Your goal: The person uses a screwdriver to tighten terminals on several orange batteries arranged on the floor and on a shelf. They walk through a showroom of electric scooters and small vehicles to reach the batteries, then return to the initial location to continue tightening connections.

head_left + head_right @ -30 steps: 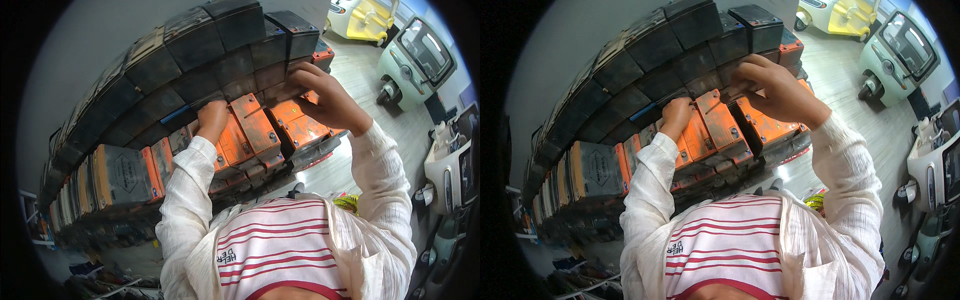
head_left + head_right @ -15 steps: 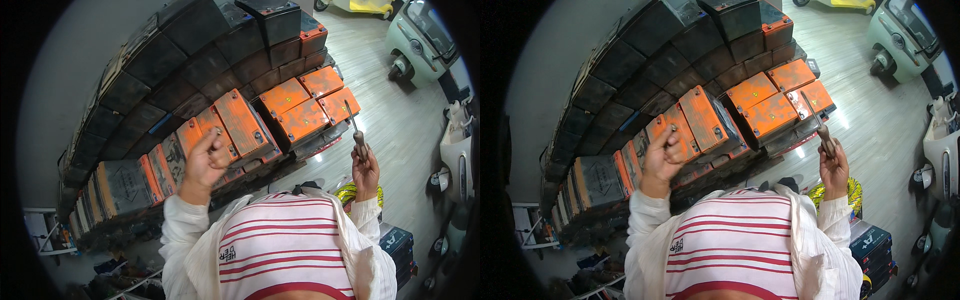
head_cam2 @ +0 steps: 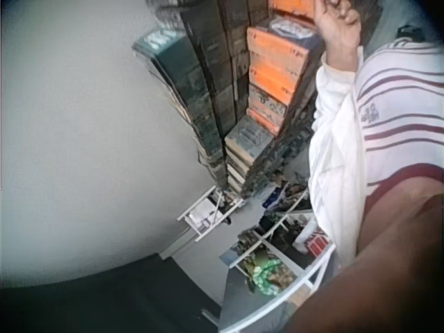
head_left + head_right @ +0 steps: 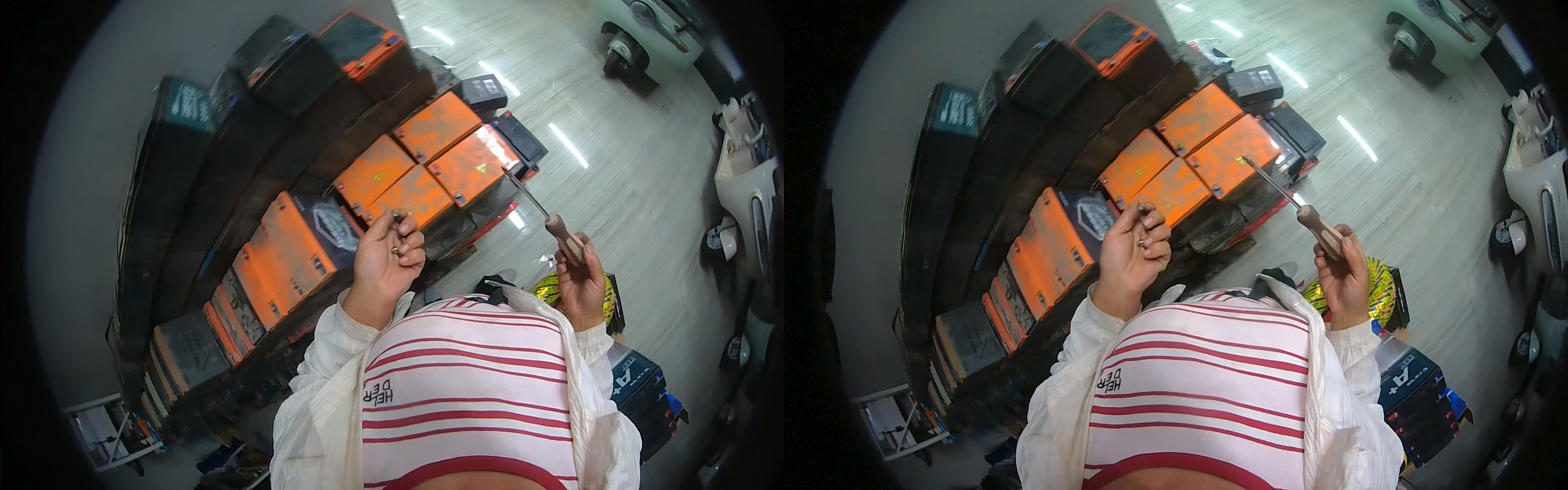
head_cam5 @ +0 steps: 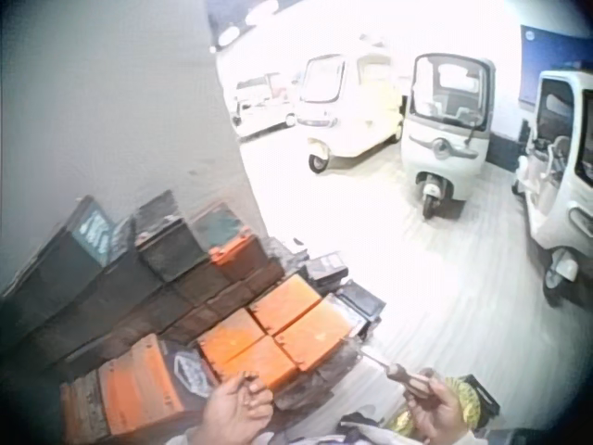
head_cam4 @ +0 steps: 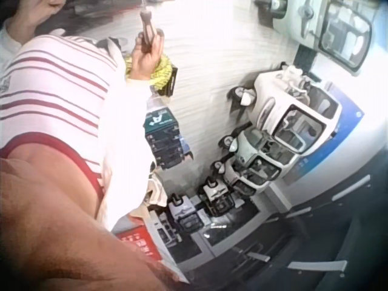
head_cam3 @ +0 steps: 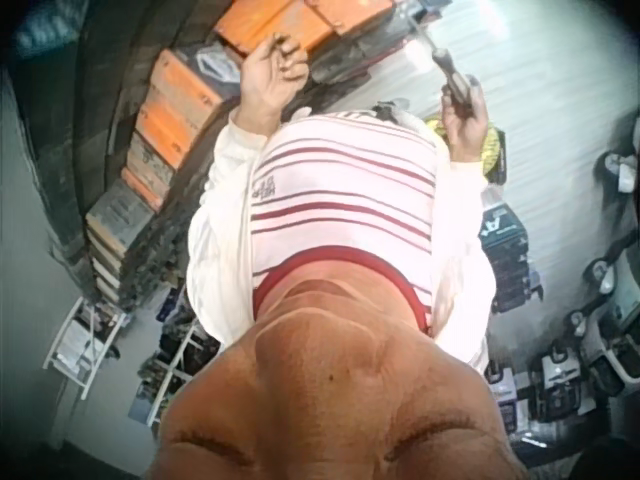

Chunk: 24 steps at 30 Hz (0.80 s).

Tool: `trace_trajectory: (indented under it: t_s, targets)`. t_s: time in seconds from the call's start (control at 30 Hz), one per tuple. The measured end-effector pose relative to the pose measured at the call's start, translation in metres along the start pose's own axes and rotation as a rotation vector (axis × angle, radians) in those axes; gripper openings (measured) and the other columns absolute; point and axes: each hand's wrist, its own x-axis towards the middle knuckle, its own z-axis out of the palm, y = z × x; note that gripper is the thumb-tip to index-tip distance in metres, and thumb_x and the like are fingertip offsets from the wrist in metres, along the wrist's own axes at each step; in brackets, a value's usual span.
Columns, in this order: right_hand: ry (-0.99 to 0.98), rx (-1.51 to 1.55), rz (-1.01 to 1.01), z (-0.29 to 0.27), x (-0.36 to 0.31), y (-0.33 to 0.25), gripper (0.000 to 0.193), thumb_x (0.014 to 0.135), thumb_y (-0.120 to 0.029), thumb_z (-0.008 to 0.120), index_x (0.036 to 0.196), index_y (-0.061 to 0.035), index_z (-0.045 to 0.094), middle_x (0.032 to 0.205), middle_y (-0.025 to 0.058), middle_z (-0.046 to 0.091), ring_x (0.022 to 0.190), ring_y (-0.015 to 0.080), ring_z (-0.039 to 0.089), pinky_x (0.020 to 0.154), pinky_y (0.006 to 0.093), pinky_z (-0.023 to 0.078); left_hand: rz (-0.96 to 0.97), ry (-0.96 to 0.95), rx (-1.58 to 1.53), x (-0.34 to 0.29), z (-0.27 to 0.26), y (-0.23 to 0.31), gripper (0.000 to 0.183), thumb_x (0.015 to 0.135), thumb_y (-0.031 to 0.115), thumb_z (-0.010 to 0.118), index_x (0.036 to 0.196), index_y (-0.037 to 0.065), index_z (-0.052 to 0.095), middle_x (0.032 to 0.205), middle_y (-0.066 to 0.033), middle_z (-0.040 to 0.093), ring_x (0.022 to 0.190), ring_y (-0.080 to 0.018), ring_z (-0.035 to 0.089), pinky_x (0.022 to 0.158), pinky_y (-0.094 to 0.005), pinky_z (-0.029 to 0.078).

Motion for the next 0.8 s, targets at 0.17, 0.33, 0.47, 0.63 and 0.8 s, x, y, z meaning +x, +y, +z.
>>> trace_trajectory:
  t_s: [0.17,0.33,0.47,0.63,0.8]
  targets:
    - [0.139,-0.035,-0.115,-0.039,-0.004,-0.067,0.028,0.094,-0.02,0.057,0.116,-0.0039,0.05,0.097,0.0102,0.062,0.083,0.0177,0.059,0.07,0.0258,0.051,-0.008,0.101,0.13,0.065,0.036,-0.051,0.025,0.102,0.028,0.041,0.093,0.009,0.055,0.081,-0.0028,0.046,0.073,-0.0167,0.042,0.059,-0.0266,0.037]
    - [0.27,0.01,-0.239,-0.082,-0.014,-0.122,0.026,0.095,-0.021,0.055,0.115,-0.0043,0.051,0.097,0.0087,0.062,0.082,0.0167,0.059,0.067,0.0264,0.051,0.04,0.194,0.26,0.131,0.069,-0.103,0.019,0.1,0.021,0.045,0.092,0.007,0.055,0.088,-0.0063,0.053,0.084,-0.0207,0.048,0.075,-0.0325,0.043]
    - [0.397,0.107,-0.305,-0.104,-0.017,-0.149,0.031,0.096,-0.026,0.054,0.118,-0.0049,0.054,0.096,0.0074,0.062,0.077,0.0157,0.056,0.062,0.0262,0.048,-0.066,0.124,0.256,0.176,0.092,-0.139,0.016,0.099,0.016,0.046,0.091,0.005,0.055,0.089,-0.0073,0.056,0.086,-0.0225,0.053,0.081,-0.0356,0.048]
    - [0.489,0.186,-0.32,-0.138,-0.005,-0.185,0.038,0.096,-0.033,0.057,0.12,-0.0038,0.058,0.093,0.0082,0.061,0.069,0.0126,0.05,0.059,0.024,0.044,-0.132,0.03,0.3,0.248,0.118,-0.172,0.013,0.098,0.016,0.049,0.091,0.006,0.055,0.087,-0.0048,0.056,0.084,-0.0194,0.053,0.08,-0.032,0.047]
    - [0.527,0.106,-0.341,-0.175,0.055,-0.249,0.038,0.097,-0.033,0.056,0.118,-0.0013,0.057,0.092,0.0088,0.06,0.067,0.01,0.049,0.057,0.0226,0.043,-0.06,0.068,0.272,0.33,0.155,-0.2,0.01,0.096,0.01,0.051,0.101,0.002,0.056,0.088,-0.0065,0.056,0.083,-0.0196,0.054,0.078,-0.0302,0.049]
